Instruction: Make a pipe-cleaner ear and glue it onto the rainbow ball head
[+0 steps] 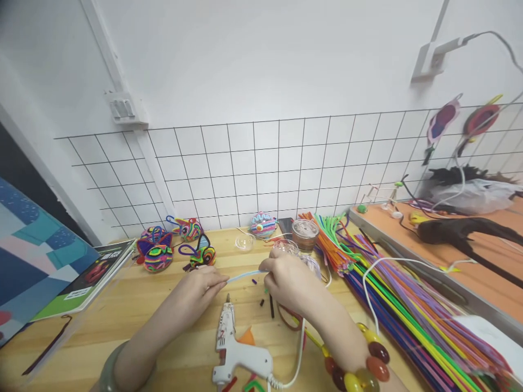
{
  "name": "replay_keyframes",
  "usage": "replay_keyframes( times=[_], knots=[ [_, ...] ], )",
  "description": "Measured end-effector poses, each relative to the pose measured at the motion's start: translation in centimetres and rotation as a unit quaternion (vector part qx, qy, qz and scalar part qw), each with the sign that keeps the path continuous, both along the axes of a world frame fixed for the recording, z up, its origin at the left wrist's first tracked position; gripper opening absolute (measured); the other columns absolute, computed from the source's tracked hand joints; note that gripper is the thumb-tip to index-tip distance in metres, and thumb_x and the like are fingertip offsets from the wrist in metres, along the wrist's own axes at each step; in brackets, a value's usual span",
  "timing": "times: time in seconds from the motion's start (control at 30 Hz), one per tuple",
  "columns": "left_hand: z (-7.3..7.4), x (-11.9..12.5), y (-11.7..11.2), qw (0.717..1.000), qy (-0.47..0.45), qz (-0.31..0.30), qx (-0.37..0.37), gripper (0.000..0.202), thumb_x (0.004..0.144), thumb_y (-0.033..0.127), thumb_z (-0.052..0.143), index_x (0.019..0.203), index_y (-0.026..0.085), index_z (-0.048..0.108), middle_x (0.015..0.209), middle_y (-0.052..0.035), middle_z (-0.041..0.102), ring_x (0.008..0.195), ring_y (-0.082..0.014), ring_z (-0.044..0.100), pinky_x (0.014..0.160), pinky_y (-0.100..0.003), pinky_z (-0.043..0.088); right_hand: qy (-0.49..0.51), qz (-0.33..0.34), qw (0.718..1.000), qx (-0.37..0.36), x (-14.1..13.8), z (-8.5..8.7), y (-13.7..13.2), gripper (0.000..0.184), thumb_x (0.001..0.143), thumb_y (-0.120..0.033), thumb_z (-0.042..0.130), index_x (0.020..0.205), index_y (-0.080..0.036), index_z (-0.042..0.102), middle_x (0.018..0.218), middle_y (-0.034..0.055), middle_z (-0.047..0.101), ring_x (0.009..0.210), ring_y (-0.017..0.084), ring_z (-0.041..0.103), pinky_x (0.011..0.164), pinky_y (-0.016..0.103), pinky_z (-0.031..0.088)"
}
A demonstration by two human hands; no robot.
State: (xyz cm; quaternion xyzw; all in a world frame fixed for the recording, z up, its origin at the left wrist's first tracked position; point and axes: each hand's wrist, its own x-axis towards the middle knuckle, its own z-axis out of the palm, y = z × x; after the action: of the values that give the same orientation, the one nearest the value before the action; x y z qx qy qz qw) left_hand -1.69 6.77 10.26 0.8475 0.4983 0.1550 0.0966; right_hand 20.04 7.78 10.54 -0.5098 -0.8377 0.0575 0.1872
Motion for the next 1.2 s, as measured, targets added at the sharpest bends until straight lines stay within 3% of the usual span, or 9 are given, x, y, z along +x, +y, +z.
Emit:
replay_keyframes(
  times=[0.13,0.27,0.37,0.57,0.7,0.83,0.93,1.07,1.2],
  knots=[
    [-0.3,-0.3,0.4,0.999,-0.022,-0.003,-0.030,0.032,0.085,0.023,0.041,0.064,0.019,0.065,0.070,-0.0037,0.062,0.070,-0.0167,0.057,0.064,-0.024,0.039,0.059,0.031,0.998,-0.022,0.7,0.1,0.1,0.034,0.072,-0.007,0.045,0.094,-0.018,0.069,0.085,0.0064,0.061,0.075,0.018,0.057,0.067,0.027,0.041],
    [-0.8,-0.4,0.6,0.995,-0.081,-0.014,-0.056,0.028,0.083,0.023,0.043,0.079,0.021,0.070,0.079,-0.0034,0.066,0.076,-0.0170,0.058,0.066,-0.024,0.040,0.107,0.018,0.992,-0.062,1.7,0.0,0.2,0.032,0.072,-0.008,0.046,0.094,-0.018,0.068,0.071,0.0024,0.061,0.062,0.015,0.055,0.056,0.024,0.040],
    [-1.3,-0.4,0.9,0.988,-0.120,-0.032,-0.091,0.024,0.081,0.025,0.048,0.084,0.023,0.072,0.084,-0.0024,0.069,0.078,-0.0167,0.060,0.068,-0.023,0.043,0.129,0.023,0.990,-0.058,2.2,-0.2,0.6,0.032,0.072,-0.008,0.046,0.093,-0.018,0.068,0.073,0.0027,0.064,0.064,0.015,0.056,0.058,0.025,0.042],
    [-1.3,-1.1,1.8,0.975,-0.219,0.039,-0.009,0.026,0.083,0.024,0.047,0.093,0.020,0.070,0.090,-0.0054,0.071,0.085,-0.0188,0.062,0.077,-0.029,0.046,0.173,0.037,0.984,-0.027,2.2,-1.4,1.5,0.024,0.079,-0.014,0.047,0.092,-0.017,0.067,0.086,0.0062,0.067,0.075,0.018,0.060,0.066,0.027,0.045],
    [-1.2,-2.0,2.4,0.985,-0.141,0.085,0.057,0.027,0.084,0.020,0.045,0.099,0.017,0.067,0.097,-0.0086,0.069,0.092,-0.0207,0.061,0.083,-0.033,0.045,0.135,0.036,0.989,-0.050,1.4,-1.7,1.8,0.022,0.081,-0.017,0.049,0.093,-0.017,0.067,0.082,0.0056,0.069,0.072,0.018,0.061,0.063,0.027,0.044],
    [-2.2,-2.4,3.8,0.995,0.054,0.051,0.070,0.027,0.086,0.016,0.041,0.097,0.016,0.067,0.093,-0.0109,0.067,0.092,-0.0232,0.060,0.079,-0.035,0.045,0.120,0.034,0.990,-0.059,0.8,-1.3,1.5,0.022,0.085,-0.023,0.045,0.084,-0.017,0.067,0.069,0.0025,0.066,0.061,0.015,0.058,0.056,0.025,0.040],
    [-3.7,-2.1,5.6,0.995,0.089,0.022,0.044,0.022,0.086,0.017,0.045,0.091,0.017,0.066,0.089,-0.0092,0.066,0.088,-0.0214,0.060,0.079,-0.034,0.046,0.122,0.033,0.990,-0.057,0.8,-1.0,1.2,0.026,0.086,-0.028,0.045,0.073,-0.017,0.064,0.061,0.0007,0.062,0.056,0.014,0.053,0.051,0.023,0.035],
    [-5.9,-0.9,8.4,0.992,0.124,-0.012,0.003,0.029,0.086,0.030,0.051,0.112,0.017,0.053,0.114,-0.0087,0.056,0.094,-0.0197,0.058,0.079,-0.040,0.049,0.136,0.019,0.989,-0.050,0.9,-0.7,0.9,0.026,0.084,-0.034,0.050,0.067,-0.017,0.060,0.057,-0.0014,0.058,0.052,0.012,0.049,0.049,0.022,0.033],
    [-7.5,0.6,10.1,0.987,0.153,-0.029,-0.031,0.032,0.086,0.030,0.052,0.114,0.015,0.052,0.115,-0.0098,0.055,0.096,-0.0208,0.057,0.080,-0.041,0.049,0.162,0.024,0.986,-0.023,1.0,-0.3,0.5,0.030,0.086,-0.036,0.048,0.064,-0.017,0.055,0.057,-0.0021,0.055,0.053,0.011,0.047,0.050,0.022,0.033]
  ],
)
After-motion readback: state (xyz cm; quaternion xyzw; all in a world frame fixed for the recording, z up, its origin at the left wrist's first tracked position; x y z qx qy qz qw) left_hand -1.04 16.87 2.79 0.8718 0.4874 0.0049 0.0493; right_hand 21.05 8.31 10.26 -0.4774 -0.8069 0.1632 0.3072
